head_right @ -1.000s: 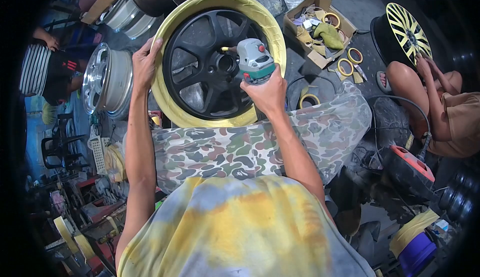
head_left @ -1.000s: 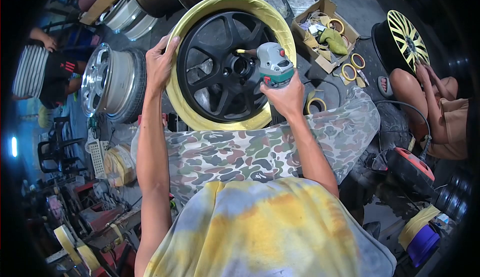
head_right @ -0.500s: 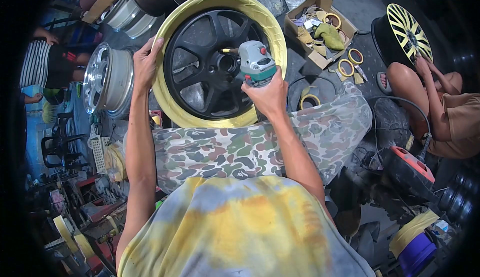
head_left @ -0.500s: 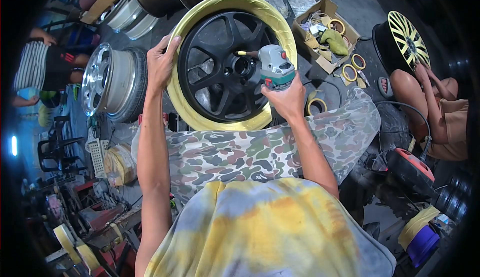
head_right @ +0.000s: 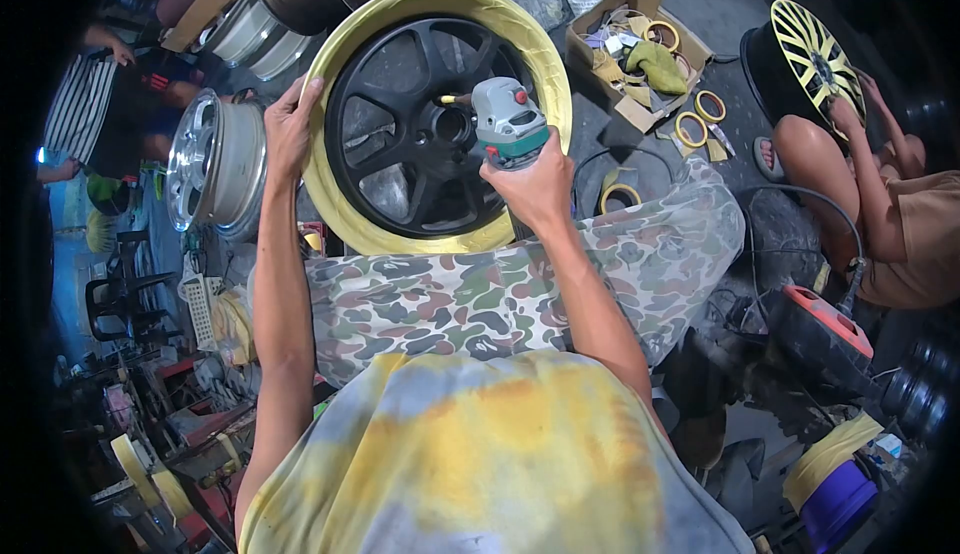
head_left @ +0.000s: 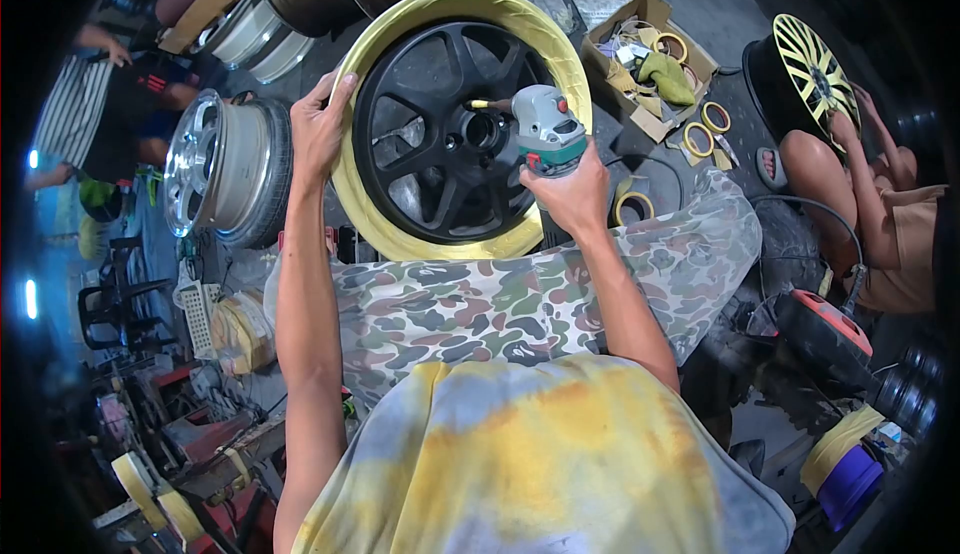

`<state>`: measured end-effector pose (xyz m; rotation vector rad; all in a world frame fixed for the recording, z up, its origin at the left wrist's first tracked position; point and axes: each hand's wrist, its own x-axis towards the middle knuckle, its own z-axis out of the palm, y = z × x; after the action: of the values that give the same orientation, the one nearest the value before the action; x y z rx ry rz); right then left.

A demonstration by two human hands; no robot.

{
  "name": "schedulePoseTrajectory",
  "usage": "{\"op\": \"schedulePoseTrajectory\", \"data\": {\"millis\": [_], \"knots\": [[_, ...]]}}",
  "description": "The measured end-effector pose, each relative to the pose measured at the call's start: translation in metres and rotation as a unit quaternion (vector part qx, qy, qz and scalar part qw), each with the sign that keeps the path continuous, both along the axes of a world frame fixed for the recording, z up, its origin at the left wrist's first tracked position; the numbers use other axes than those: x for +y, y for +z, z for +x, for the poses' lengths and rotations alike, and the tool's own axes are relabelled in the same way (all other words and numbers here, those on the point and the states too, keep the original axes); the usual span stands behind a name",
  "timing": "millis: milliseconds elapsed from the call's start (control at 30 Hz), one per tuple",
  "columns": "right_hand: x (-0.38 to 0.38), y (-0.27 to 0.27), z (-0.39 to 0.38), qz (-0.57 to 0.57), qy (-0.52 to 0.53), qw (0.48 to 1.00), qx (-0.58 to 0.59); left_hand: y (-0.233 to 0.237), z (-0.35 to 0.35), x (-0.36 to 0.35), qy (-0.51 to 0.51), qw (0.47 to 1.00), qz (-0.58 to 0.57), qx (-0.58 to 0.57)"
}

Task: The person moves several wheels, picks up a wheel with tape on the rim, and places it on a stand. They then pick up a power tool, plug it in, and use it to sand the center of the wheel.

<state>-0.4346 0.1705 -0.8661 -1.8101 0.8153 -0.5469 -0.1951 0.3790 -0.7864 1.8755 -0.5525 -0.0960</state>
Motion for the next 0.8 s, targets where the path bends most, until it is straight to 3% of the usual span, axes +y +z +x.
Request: {"op": "schedulePoseTrajectory", "data": {"millis": [700, 800], "knots": [[0.004, -0.004, 0.000, 0.019, -0.017, 1.000, -0.016, -0.006, 0.012, 0.005, 0.005, 1.000, 0.000, -0.007], [-0.001, -0.010, -0.009, 0.020, -0.028, 0.999, -0.030, -0.009, 0.024, 0.010, 0.017, 0.999, -0.026, 0.040]]}}
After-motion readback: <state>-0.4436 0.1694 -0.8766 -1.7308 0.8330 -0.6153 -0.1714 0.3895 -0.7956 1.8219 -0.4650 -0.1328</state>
